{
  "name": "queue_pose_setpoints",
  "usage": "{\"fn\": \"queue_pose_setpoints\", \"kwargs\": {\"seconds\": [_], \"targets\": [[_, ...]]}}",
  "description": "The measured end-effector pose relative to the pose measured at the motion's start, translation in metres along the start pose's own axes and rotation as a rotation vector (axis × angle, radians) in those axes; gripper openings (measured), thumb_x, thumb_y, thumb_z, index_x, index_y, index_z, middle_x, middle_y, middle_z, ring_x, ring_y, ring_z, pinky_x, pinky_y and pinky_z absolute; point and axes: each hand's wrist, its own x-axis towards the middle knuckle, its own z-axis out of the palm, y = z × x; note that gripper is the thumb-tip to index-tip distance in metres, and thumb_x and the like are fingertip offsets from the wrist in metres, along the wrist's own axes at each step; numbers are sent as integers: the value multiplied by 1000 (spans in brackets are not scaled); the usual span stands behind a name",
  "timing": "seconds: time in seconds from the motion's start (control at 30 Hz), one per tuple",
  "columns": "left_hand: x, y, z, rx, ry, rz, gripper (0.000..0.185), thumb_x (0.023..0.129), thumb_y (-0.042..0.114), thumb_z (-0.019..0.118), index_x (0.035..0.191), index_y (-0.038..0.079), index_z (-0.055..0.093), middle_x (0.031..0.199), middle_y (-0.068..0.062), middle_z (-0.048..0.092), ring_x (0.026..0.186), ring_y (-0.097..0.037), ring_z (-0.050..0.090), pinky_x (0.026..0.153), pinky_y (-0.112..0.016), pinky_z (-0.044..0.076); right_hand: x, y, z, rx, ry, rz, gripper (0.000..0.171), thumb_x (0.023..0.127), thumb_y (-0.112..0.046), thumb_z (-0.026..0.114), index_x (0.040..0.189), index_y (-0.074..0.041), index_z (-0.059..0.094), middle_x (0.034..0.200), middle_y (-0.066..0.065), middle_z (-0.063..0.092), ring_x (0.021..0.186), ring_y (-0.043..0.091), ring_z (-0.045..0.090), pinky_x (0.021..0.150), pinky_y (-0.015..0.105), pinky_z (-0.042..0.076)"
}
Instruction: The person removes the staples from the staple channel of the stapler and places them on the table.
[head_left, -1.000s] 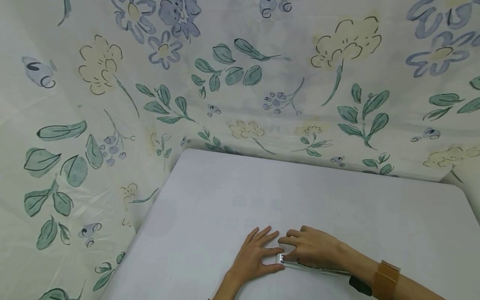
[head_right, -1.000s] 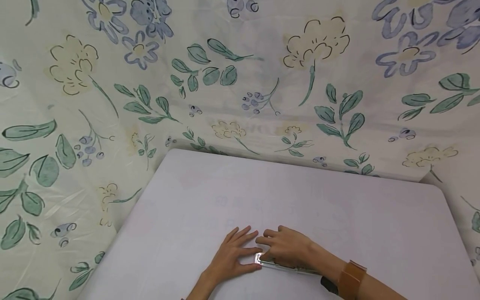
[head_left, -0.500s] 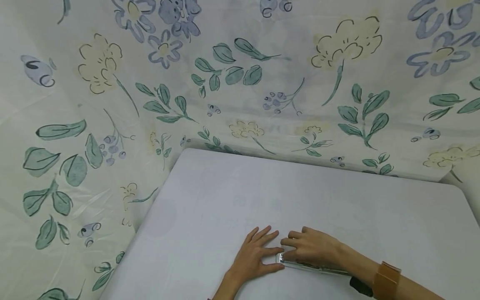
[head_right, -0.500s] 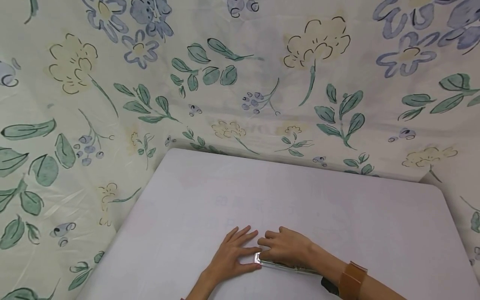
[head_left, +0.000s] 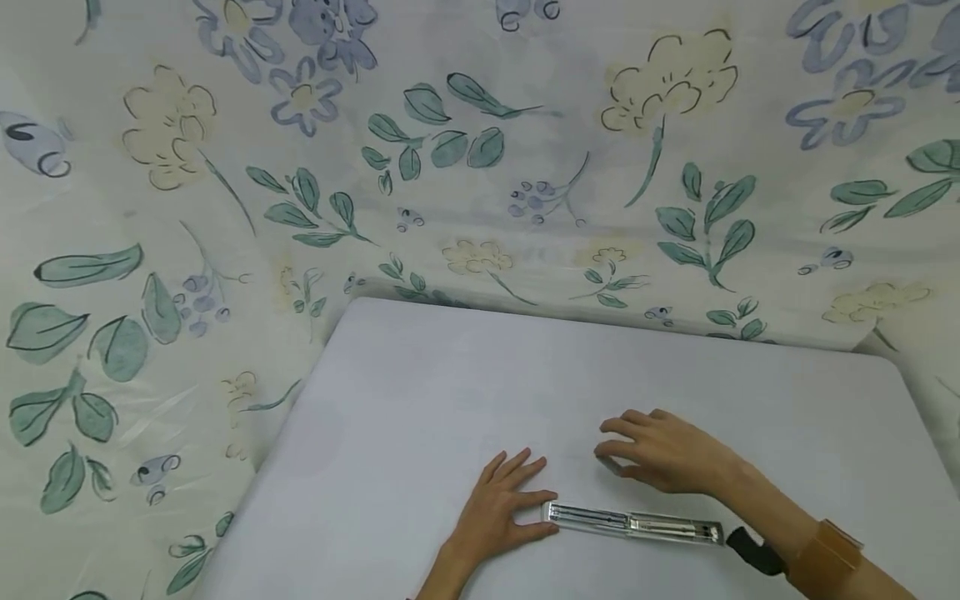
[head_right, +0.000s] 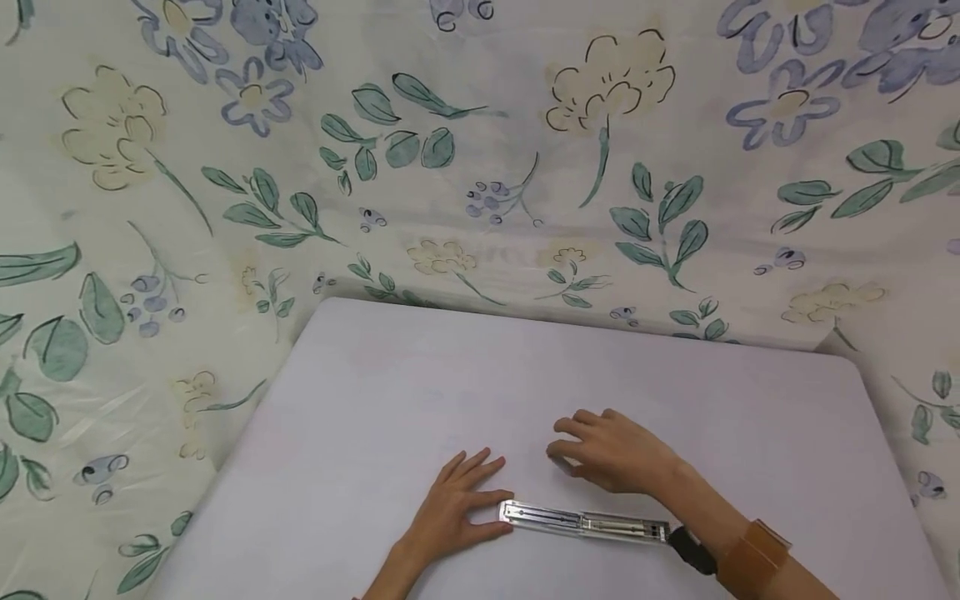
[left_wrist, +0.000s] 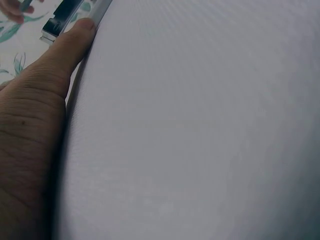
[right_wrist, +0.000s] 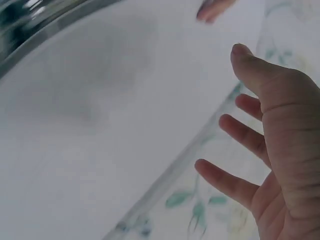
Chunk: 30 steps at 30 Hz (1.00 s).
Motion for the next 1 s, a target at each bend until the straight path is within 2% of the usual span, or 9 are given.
{"fn": "queue_pose_setpoints", "kwargs": {"seconds": [0.13, 0.23, 0.37, 0.47, 0.53, 0.7, 0.87, 1.0], "targets": [[-2, -2, 1, 0, 30, 7, 42, 75, 58, 83, 109, 35, 80, 142, 3, 66, 142, -23, 55, 117, -51, 42, -43, 19, -1, 9, 104, 163, 44, 79, -27, 85, 121, -25, 69, 124, 3, 69, 107, 22, 68, 78, 41, 63], [-4, -3, 2, -6, 40, 12, 42, 75, 58, 83, 109, 35, 80, 142, 3, 66, 141, -23, 55, 117, -51, 42, -87, 25, 5, 24, 165, 339, 47, 72, -24, 90, 115, -22, 72, 120, 5, 71, 105, 26, 68, 72, 46, 63], [-5, -3, 1, -5, 43, 11, 42, 75, 59, 83, 109, 35, 80, 143, 3, 66, 142, -24, 55, 117, -51, 42, -142, 15, 25, 103, 108, 629, 40, 71, -24, 90, 108, -18, 75, 118, 10, 70, 103, 34, 68, 69, 51, 61], [-6, -5, -1, -4, 50, 12, 43, 75, 59, 83, 110, 34, 79, 143, 2, 66, 142, -24, 55, 118, -51, 41, -165, -3, 45, 138, 54, 785, 36, 72, -29, 90, 104, -16, 76, 118, 12, 70, 104, 38, 67, 72, 54, 61], [-6, -5, -1, -4, 56, 10, 43, 75, 58, 82, 110, 34, 79, 143, 2, 66, 142, -25, 55, 118, -51, 40, -171, -15, 57, 138, 55, 839, 37, 71, -31, 90, 102, -15, 76, 117, 13, 70, 106, 39, 66, 76, 58, 60], [-4, -4, 0, -9, 52, 6, 43, 75, 58, 82, 111, 34, 79, 143, 3, 66, 142, -24, 54, 118, -50, 40, -177, -33, 77, 87, 169, 899, 43, 65, -28, 92, 101, -12, 75, 114, 15, 70, 106, 41, 63, 79, 63, 57], [-2, -1, 1, -3, 54, 14, 43, 74, 57, 84, 110, 34, 80, 142, 3, 66, 141, -24, 55, 118, -50, 40, -180, -41, 84, 68, 236, 937, 45, 64, -26, 90, 103, -10, 75, 116, 18, 70, 107, 43, 62, 79, 66, 55], [-1, 0, 3, -8, 60, 20, 43, 74, 56, 84, 110, 34, 80, 141, 3, 67, 140, -24, 56, 117, -50, 41, -182, -46, 87, 64, 249, 962, 47, 67, -29, 89, 106, -10, 74, 118, 19, 69, 109, 43, 60, 84, 68, 52]]}}
